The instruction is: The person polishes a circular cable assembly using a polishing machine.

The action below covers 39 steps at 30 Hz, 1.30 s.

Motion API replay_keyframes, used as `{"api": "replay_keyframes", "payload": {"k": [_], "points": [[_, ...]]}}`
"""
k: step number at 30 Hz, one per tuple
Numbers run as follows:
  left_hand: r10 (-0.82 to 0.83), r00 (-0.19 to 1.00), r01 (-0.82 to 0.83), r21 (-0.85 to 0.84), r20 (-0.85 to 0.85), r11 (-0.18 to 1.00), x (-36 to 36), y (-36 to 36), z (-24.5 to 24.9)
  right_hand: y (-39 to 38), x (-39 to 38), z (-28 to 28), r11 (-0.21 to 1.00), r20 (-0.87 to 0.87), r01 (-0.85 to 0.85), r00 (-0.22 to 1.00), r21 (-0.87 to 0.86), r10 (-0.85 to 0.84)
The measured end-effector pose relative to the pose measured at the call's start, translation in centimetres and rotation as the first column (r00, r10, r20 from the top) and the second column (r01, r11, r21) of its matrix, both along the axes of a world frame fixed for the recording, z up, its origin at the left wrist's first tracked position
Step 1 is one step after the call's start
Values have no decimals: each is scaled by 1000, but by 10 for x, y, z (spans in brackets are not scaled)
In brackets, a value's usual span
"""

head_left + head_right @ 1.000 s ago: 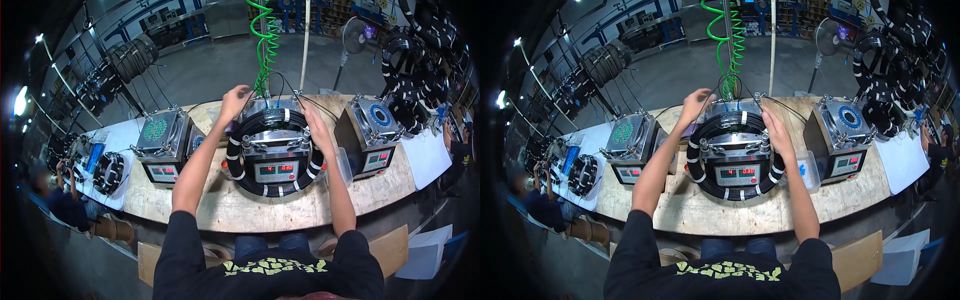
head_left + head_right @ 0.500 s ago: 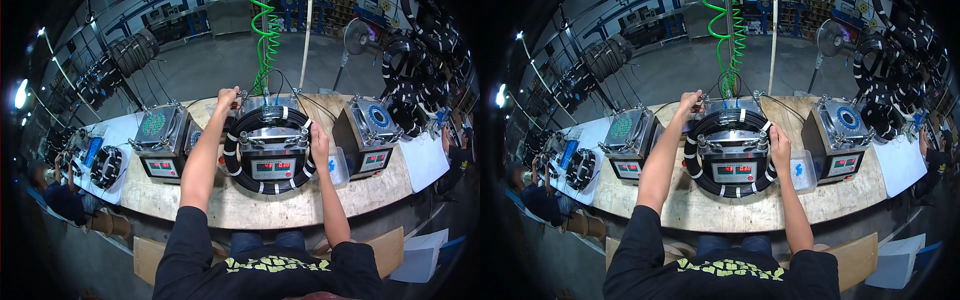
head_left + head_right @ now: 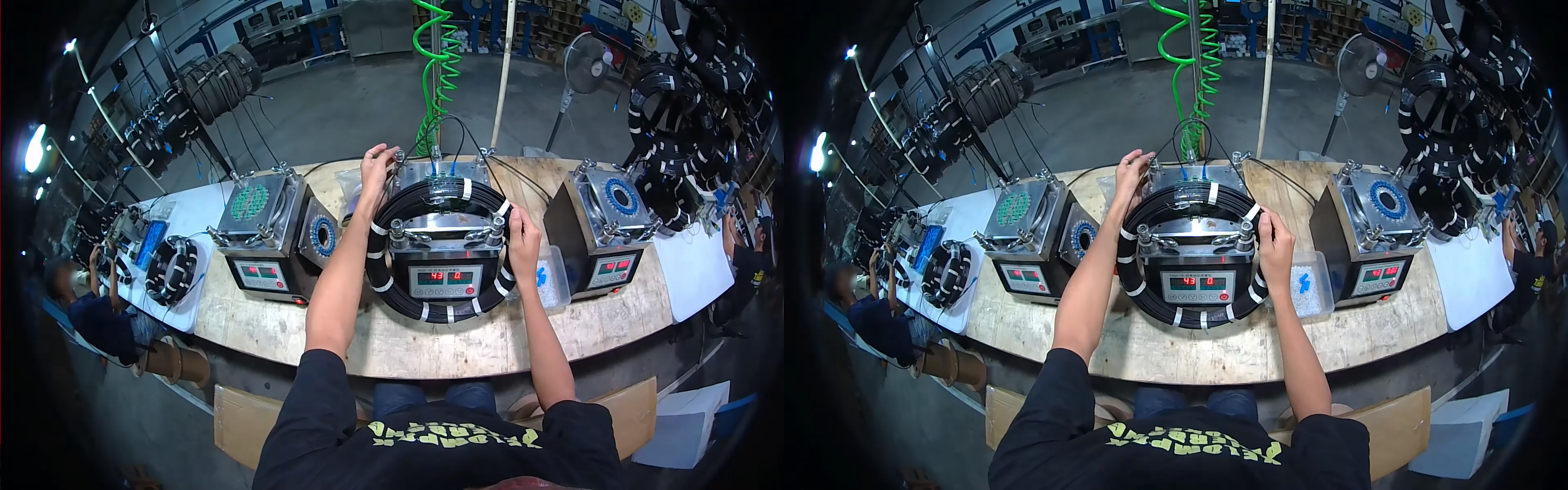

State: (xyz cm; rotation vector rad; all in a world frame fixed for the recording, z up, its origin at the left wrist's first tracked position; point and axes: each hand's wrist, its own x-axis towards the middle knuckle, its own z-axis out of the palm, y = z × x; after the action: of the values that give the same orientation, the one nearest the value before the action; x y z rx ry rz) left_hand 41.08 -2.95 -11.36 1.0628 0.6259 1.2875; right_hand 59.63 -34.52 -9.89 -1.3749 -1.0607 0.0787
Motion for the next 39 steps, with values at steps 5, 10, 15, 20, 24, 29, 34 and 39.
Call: {"api": "replay_keyframes", "payload": {"k": [5, 10, 15, 20, 24, 29, 34, 39], "points": [[84, 967, -110, -97, -241, 989, 0, -11, 20, 1, -1, 0, 1000, -8, 10, 1000, 3, -10], [-28, 994, 26, -17, -106, 1000, -2, 7, 1, 0, -2, 1, 1000, -1, 18, 1000, 6, -18], [-73, 997, 75, -112, 22, 991, -6, -16, 18, 0, -1, 1, 1000, 16, 29, 999, 13, -29], [-31, 947, 25, -22, -319, 999, -21, -35, 36, -1, -2, 2, 1000, -7, 6, 1000, 10, -6], [-12, 915, 126, 257, -403, 958, -61, -101, 53, -1, -4, 1, 998, 46, 54, 997, 20, -55], [660, 664, -21, 873, -352, 487, -84, -217, 36, -5, -16, 10, 987, 160, 158, 974, 6, -157], [739, 581, 171, 939, -340, 297, -91, -231, 30, -5, -33, 10, 964, 221, 267, 939, 8, -262], [636, 710, -52, 878, -302, 475, -97, -219, -10, -4, -35, 5, 950, 234, 313, 923, 6, -305]]}}
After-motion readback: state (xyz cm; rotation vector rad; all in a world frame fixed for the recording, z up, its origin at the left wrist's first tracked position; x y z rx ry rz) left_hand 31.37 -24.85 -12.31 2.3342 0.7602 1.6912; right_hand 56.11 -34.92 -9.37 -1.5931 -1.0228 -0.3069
